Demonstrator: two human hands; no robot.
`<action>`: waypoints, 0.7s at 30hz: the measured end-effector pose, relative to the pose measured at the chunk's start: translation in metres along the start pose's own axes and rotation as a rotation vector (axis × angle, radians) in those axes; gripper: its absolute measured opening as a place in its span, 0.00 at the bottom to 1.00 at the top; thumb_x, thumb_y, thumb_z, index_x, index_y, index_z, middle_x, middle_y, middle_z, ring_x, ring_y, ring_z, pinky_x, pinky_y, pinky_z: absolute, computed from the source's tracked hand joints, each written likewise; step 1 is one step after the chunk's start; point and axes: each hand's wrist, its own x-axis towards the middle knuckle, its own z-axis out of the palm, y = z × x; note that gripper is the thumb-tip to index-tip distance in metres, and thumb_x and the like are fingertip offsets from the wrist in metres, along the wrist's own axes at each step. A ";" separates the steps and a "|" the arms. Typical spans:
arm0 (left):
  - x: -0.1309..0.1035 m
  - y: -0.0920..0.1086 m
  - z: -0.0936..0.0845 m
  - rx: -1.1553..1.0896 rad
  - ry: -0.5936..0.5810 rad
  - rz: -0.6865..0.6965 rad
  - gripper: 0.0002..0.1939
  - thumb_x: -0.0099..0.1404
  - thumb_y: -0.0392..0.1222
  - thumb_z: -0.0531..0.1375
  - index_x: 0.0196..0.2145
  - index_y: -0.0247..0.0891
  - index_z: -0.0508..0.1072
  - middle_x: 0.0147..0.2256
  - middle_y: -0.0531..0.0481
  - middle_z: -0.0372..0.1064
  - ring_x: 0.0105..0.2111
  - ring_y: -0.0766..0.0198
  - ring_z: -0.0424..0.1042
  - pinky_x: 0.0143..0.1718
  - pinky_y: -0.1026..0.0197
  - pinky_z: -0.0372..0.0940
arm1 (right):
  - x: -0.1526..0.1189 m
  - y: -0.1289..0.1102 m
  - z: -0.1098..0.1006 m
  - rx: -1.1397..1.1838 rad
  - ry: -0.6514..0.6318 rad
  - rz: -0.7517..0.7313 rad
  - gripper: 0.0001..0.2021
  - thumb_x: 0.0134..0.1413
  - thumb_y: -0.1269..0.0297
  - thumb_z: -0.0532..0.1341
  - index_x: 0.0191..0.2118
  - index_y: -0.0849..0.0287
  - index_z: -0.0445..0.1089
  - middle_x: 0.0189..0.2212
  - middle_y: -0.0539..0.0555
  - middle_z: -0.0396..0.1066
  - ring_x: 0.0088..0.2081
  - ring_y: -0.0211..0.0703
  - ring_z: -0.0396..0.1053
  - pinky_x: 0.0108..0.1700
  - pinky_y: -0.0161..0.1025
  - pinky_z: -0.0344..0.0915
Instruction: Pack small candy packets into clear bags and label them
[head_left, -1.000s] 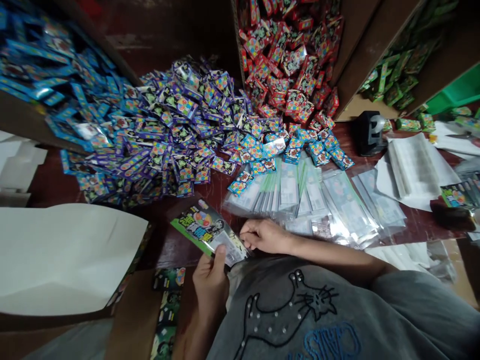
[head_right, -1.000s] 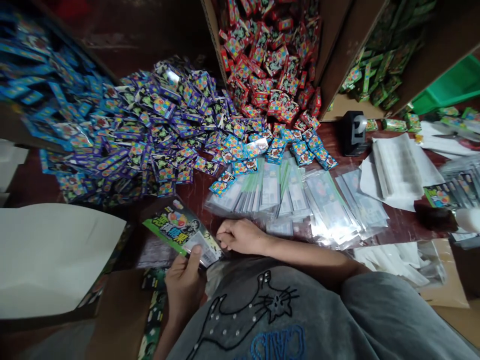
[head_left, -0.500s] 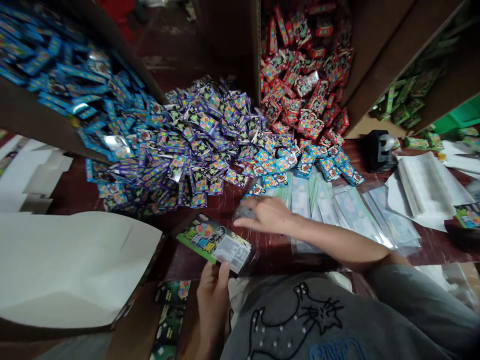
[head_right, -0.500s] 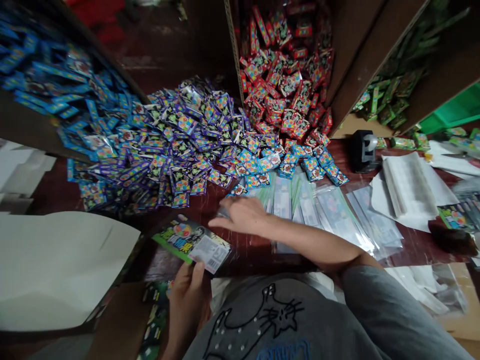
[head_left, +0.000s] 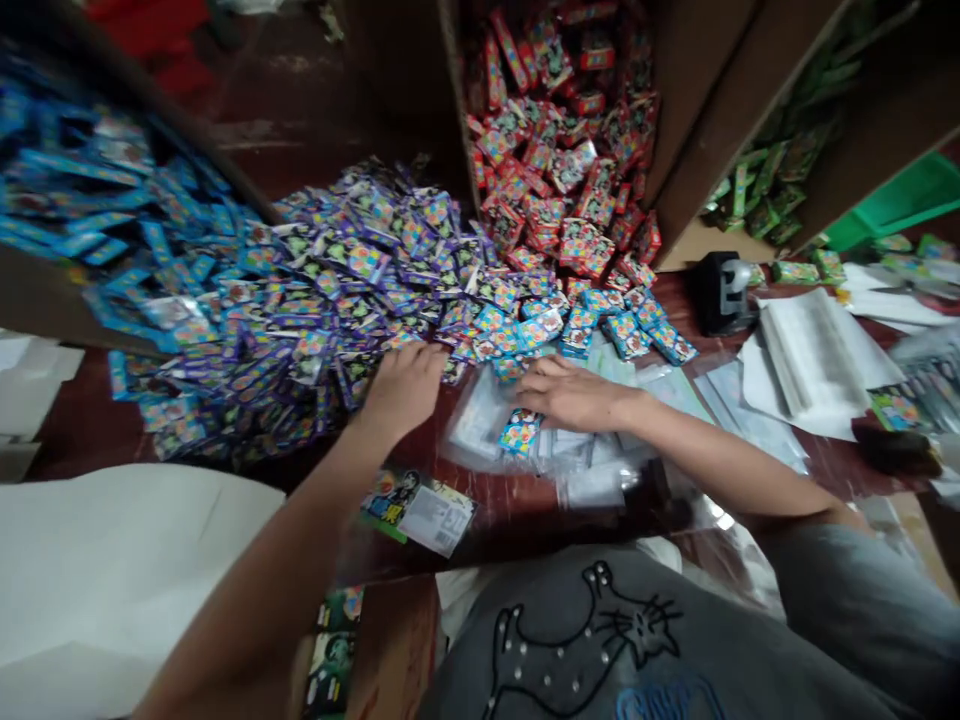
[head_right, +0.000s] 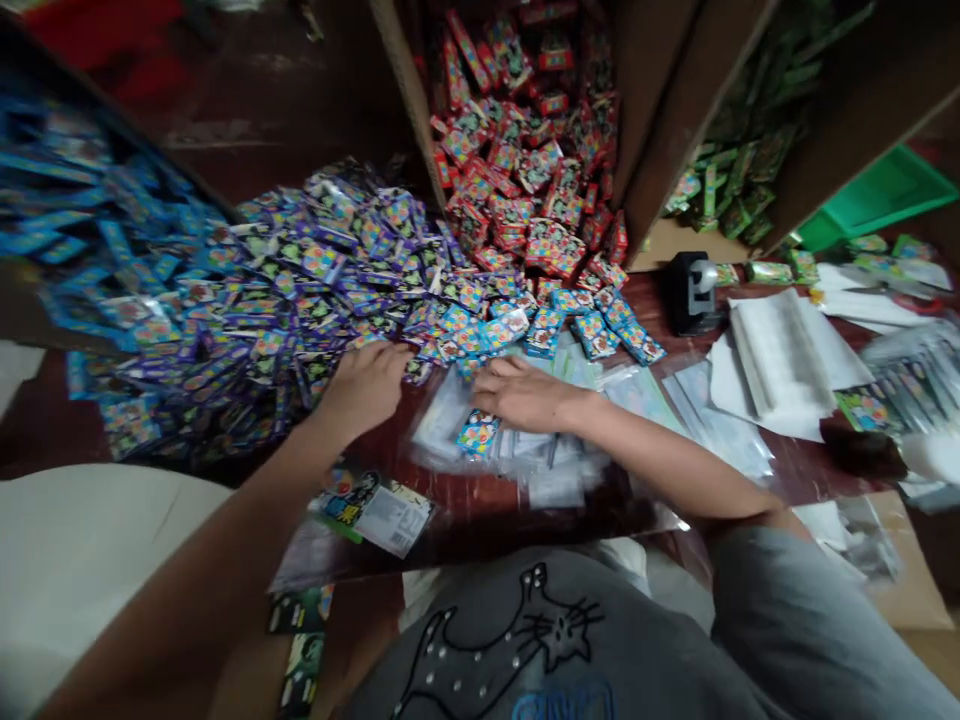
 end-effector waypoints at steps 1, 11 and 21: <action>0.007 -0.001 -0.002 0.031 -0.010 0.010 0.27 0.68 0.32 0.51 0.61 0.27 0.75 0.62 0.27 0.74 0.66 0.36 0.67 0.65 0.34 0.61 | -0.017 0.009 -0.002 0.014 -0.003 0.033 0.19 0.68 0.71 0.65 0.62 0.53 0.77 0.61 0.58 0.76 0.63 0.59 0.67 0.65 0.57 0.63; -0.047 0.116 -0.026 -0.157 0.268 -0.100 0.32 0.71 0.55 0.61 0.68 0.39 0.71 0.43 0.40 0.74 0.44 0.47 0.77 0.46 0.50 0.71 | -0.063 -0.003 0.048 0.128 0.272 0.451 0.60 0.58 0.34 0.70 0.79 0.70 0.46 0.63 0.75 0.69 0.61 0.72 0.67 0.63 0.69 0.66; 0.017 0.219 0.011 -0.209 0.138 -0.047 0.33 0.72 0.62 0.62 0.61 0.31 0.75 0.45 0.34 0.77 0.45 0.41 0.77 0.48 0.45 0.67 | -0.153 0.042 0.016 0.183 0.411 0.354 0.57 0.65 0.53 0.69 0.83 0.56 0.27 0.80 0.71 0.46 0.78 0.69 0.50 0.74 0.69 0.58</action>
